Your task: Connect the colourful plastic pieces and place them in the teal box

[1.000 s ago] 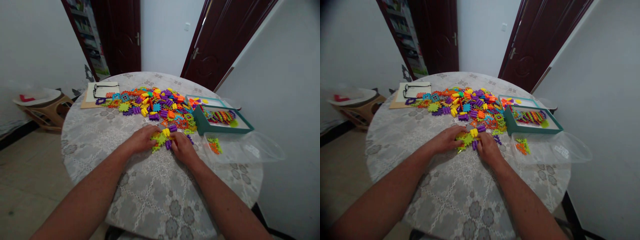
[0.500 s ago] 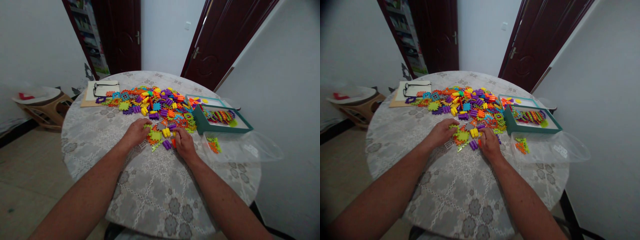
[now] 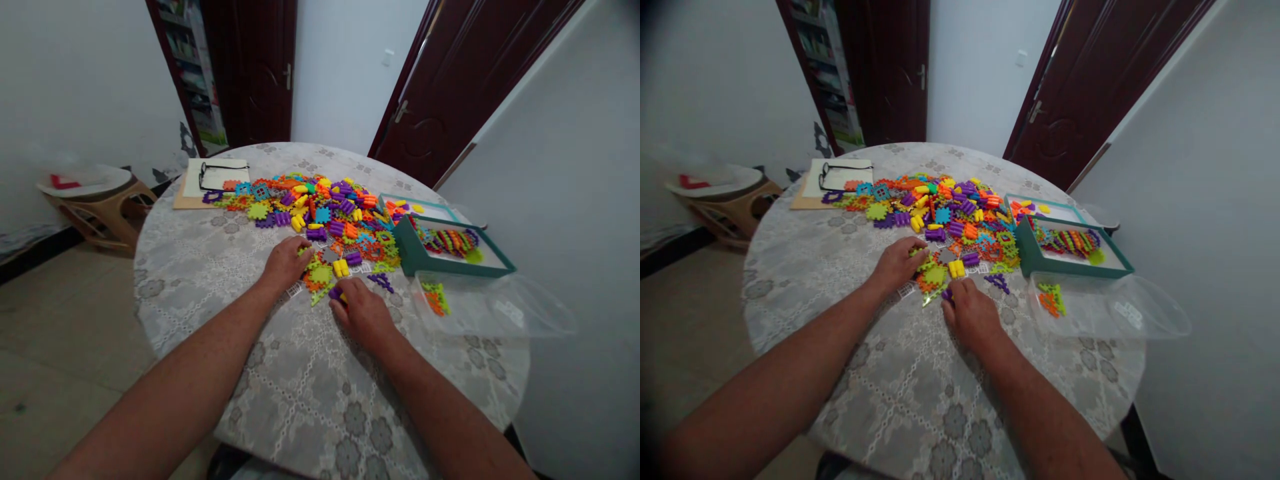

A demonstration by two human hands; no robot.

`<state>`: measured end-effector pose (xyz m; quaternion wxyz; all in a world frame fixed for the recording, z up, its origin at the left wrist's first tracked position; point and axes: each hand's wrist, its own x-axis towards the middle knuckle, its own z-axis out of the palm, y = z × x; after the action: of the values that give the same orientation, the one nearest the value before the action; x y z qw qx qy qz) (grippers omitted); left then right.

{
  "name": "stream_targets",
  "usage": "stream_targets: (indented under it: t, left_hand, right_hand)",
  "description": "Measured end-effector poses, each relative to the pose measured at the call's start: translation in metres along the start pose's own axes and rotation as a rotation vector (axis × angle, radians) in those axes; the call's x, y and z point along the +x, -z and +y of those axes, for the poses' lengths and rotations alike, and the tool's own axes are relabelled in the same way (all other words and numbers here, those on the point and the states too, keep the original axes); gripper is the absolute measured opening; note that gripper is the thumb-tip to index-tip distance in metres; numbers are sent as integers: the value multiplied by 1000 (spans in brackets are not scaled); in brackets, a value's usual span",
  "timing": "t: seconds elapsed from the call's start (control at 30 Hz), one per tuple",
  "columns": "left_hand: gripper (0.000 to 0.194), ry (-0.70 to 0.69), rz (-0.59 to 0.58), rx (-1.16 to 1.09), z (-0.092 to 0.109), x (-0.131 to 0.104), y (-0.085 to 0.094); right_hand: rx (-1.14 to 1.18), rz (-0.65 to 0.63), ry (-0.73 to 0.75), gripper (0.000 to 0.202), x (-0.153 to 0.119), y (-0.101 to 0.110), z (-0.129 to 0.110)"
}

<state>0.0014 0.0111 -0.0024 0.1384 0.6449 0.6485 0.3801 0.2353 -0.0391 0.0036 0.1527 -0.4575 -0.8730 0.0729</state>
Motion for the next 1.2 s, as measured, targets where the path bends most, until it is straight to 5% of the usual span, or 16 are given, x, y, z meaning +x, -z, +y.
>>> stream_targets:
  t: [0.17,0.37,0.63,0.77,0.9,1.03,1.2]
  left_hand:
    - [16,-13,-2,1,0,-1,-2]
    - [18,-58,-17,-9,-5,0,-6]
    - [16,-70,-30,1,-9,0,-8]
    - [16,-71,-38,12,-6,0,-5]
    - [19,-52,-72,34,-3,0,-3]
    - [21,-45,-105,34,-4,0,-2]
    - [22,-19,-118,39,-4,-2,-1]
  right_hand:
    - [97,168,14,39,6,-2,12]
    - [170,365,11,18,25,2,30]
    - [18,55,75,30,46,0,22]
    - [-79,41,-7,23,50,0,14]
    - [-49,9,-46,36,51,6,8]
    - [62,-27,-41,25,58,24,12]
    - [275,11,-120,7,91,73,39]
